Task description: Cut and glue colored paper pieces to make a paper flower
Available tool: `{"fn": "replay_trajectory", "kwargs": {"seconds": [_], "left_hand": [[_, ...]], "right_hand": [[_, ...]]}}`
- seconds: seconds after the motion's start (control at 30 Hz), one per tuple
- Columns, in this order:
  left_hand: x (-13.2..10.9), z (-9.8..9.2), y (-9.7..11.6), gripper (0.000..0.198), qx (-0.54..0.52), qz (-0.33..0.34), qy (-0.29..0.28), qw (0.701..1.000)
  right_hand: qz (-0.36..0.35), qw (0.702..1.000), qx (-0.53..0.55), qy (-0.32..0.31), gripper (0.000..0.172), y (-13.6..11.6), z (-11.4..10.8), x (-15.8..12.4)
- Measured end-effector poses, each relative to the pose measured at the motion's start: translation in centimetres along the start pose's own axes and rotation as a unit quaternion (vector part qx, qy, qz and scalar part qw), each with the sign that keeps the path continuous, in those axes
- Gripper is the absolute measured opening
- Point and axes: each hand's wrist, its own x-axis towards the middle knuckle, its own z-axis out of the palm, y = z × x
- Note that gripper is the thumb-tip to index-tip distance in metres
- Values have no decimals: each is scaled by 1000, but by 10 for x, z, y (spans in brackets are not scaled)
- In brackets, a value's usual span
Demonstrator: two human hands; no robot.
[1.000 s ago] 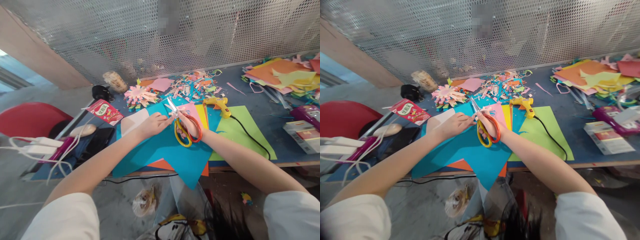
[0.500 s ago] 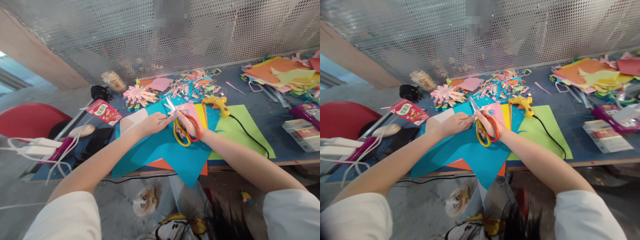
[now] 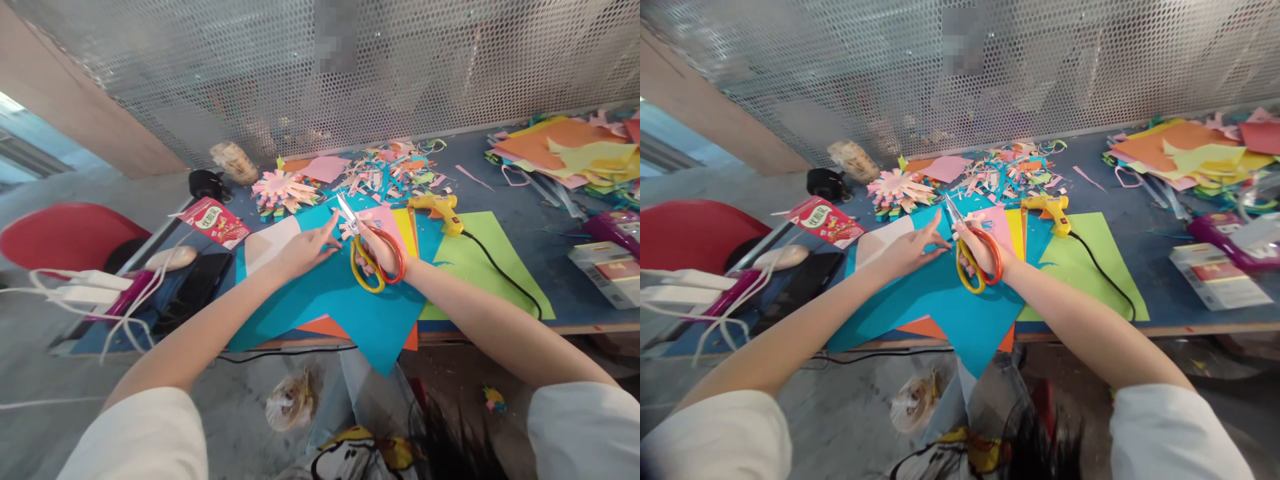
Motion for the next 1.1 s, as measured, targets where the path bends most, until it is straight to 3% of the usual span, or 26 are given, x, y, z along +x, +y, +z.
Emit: {"fn": "replay_trajectory", "kwargs": {"seconds": [0.27,0.43,0.57,0.7,0.9,1.0,1.1], "left_hand": [[-1,7,16,77,150,-9,20,988],[2,10,7,63,293,114,19,949],[6,3,3,41,311,195,49,929],[10,-5,5,37,318,264,59,909],[20,-9,3,45,297,272,-53,914],[25,-8,3,50,317,289,-115,896],[28,-6,4,49,331,306,-133,883]], "right_hand": [[-18,1000,-13,5,43,2,-1,1],[-26,999,-21,8,39,1,-1,1],[-20,1000,-20,3,42,-1,-1,0],[-22,1000,-5,2,47,1,-1,2],[-25,1000,7,5,47,4,-3,4],[-30,999,2,13,42,4,-4,4],[-27,1000,1,16,43,4,-4,4]]}}
